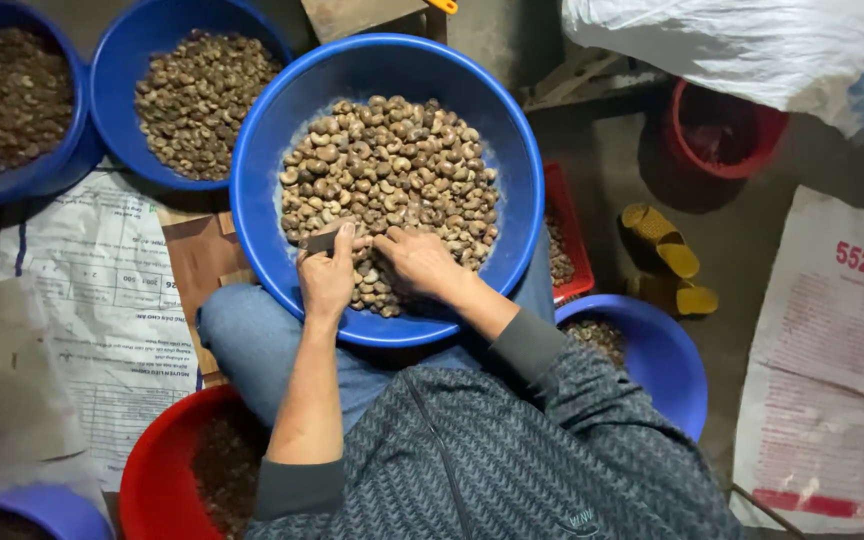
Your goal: The person sits on the floor and uses a small knife to peel the outer skin off cashew nuts. They pick up nuts from a large blue bowl, peel them, and drop the processed nuts into a smaller blue bowl to the right.
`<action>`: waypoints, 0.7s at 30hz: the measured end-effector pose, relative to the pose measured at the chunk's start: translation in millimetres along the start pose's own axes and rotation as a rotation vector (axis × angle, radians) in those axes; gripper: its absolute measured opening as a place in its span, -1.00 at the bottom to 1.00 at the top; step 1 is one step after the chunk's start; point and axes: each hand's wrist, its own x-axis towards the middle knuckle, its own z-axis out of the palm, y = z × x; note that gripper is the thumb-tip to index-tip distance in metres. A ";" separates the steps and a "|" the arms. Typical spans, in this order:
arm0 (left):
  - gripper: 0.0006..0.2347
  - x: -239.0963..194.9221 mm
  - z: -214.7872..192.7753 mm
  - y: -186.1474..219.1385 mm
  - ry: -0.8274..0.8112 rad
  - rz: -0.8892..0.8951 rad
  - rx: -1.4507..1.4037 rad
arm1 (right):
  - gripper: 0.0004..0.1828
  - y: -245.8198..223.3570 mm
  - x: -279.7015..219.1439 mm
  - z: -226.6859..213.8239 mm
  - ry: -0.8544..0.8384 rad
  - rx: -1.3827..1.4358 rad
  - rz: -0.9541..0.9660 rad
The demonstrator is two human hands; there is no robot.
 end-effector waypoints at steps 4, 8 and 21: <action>-0.82 -9.4 -1.7 18.6 0.041 0.123 0.082 | -0.76 -11.2 7.7 -15.3 0.038 0.074 -0.028; -0.81 -9.1 -4.5 17.6 0.105 0.142 0.071 | -0.80 -8.8 14.3 8.4 -0.034 0.248 0.101; -0.84 -11.8 -3.0 22.8 0.015 0.250 -0.045 | -0.68 2.8 22.0 -30.5 -0.021 1.720 0.432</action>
